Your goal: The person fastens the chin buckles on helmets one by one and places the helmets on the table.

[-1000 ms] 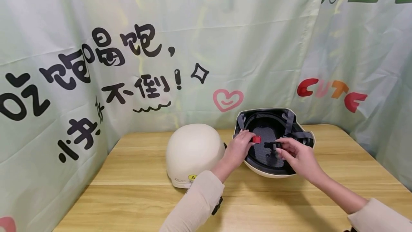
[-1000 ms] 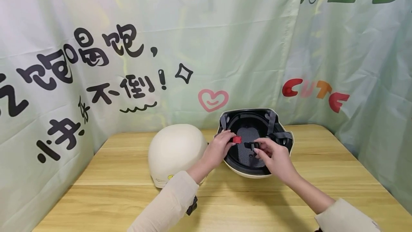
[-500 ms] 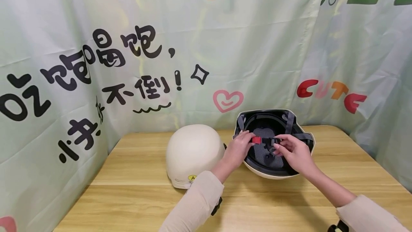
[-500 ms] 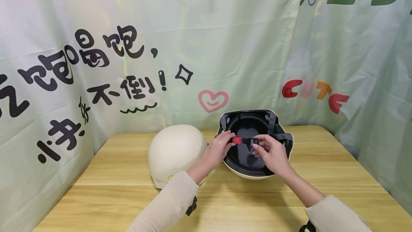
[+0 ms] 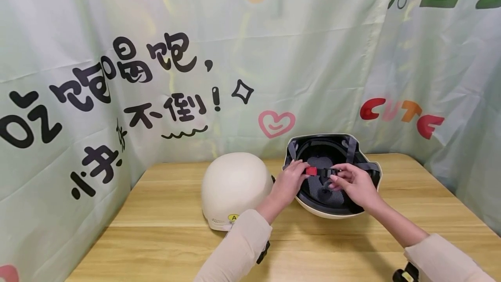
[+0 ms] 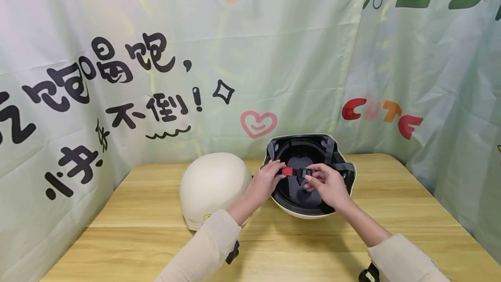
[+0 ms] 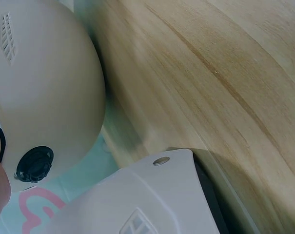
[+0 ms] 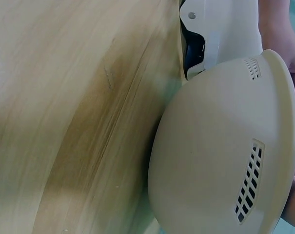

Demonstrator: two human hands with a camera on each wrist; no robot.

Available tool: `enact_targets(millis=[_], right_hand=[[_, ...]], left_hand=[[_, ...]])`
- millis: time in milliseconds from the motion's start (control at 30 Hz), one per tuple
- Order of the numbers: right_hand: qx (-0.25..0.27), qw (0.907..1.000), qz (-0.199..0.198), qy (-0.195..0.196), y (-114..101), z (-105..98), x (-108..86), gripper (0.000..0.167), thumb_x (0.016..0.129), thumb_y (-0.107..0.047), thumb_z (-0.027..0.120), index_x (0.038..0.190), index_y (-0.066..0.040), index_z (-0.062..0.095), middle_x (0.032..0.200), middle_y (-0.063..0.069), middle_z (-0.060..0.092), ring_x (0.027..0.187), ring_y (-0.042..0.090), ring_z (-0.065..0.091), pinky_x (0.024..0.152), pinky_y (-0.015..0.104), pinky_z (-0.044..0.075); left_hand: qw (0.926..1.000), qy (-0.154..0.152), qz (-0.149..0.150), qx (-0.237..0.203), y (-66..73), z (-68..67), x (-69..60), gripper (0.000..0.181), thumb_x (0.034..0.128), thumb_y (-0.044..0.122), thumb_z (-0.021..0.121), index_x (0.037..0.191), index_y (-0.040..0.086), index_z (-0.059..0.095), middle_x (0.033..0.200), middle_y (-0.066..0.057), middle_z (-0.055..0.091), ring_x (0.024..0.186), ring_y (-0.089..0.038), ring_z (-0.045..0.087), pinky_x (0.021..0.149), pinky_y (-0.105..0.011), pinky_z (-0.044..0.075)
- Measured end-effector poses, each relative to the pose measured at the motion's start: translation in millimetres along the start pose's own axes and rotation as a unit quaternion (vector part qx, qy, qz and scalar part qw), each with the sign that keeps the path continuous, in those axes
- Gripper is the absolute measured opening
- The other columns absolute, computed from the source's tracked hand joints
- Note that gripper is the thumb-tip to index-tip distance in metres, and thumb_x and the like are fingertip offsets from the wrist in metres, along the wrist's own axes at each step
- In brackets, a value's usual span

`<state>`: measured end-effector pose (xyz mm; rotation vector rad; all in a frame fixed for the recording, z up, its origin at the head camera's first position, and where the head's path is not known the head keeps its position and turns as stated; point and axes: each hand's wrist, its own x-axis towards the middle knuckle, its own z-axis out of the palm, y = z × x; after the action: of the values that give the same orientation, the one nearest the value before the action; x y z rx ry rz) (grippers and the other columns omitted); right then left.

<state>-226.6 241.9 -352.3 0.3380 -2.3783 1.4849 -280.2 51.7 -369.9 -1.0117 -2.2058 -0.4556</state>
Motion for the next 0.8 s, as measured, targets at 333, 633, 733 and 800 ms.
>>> enact_targets(millis=[333, 633, 733, 800], right_hand=[[0.008, 0.9993, 0.006, -0.036, 1.4, -0.6, 5.8, 0.029, 0.088, 0.005, 0.055, 0.114, 0.015, 0.048, 0.079, 0.026, 0.065, 0.061, 0.008, 0.066, 0.058, 0.027, 0.057], [0.002, 0.9985, -0.01, -0.054, 1.9, 2.7, 8.7, 0.026, 0.089, 0.003, 0.054, 0.113, 0.014, 0.051, 0.08, 0.027, 0.065, 0.062, 0.01, 0.066, 0.058, 0.03, 0.057], [-0.023, 0.9981, -0.019, -0.054, 1.2, 3.0, 9.1, 0.029, 0.087, 0.0, 0.06, 0.112, 0.012, 0.053, 0.079, 0.023, 0.066, 0.062, 0.009, 0.066, 0.058, 0.028, 0.056], [-0.071, 0.9958, -0.037, -0.043, 1.4, 2.8, 9.3, 0.03, 0.083, -0.002, 0.066, 0.109, 0.009, 0.056, 0.075, 0.016, 0.066, 0.062, 0.007, 0.064, 0.056, 0.023, 0.053]], left_hand=[[0.9997, 0.019, 0.006, -0.017, -1.4, 1.5, -1.4, 0.022, 0.0874, 0.016, 0.061, 0.107, 0.006, 0.062, 0.107, -0.007, 0.068, 0.108, -0.019, 0.063, 0.101, -0.027, 0.044], [0.9993, 0.02, 0.012, -0.028, -1.5, 0.2, -2.3, 0.021, 0.0879, 0.016, 0.061, 0.105, 0.006, 0.062, 0.107, -0.007, 0.068, 0.106, -0.017, 0.063, 0.101, -0.025, 0.043], [0.9996, 0.012, 0.004, -0.024, -2.0, 0.6, -2.3, 0.021, 0.0881, 0.017, 0.061, 0.106, 0.007, 0.062, 0.108, -0.006, 0.068, 0.107, -0.017, 0.062, 0.102, -0.024, 0.042], [0.9996, 0.004, 0.001, -0.026, -1.6, 0.4, -2.1, 0.021, 0.0885, 0.017, 0.06, 0.107, 0.007, 0.061, 0.109, -0.006, 0.068, 0.109, -0.017, 0.062, 0.103, -0.025, 0.042]])
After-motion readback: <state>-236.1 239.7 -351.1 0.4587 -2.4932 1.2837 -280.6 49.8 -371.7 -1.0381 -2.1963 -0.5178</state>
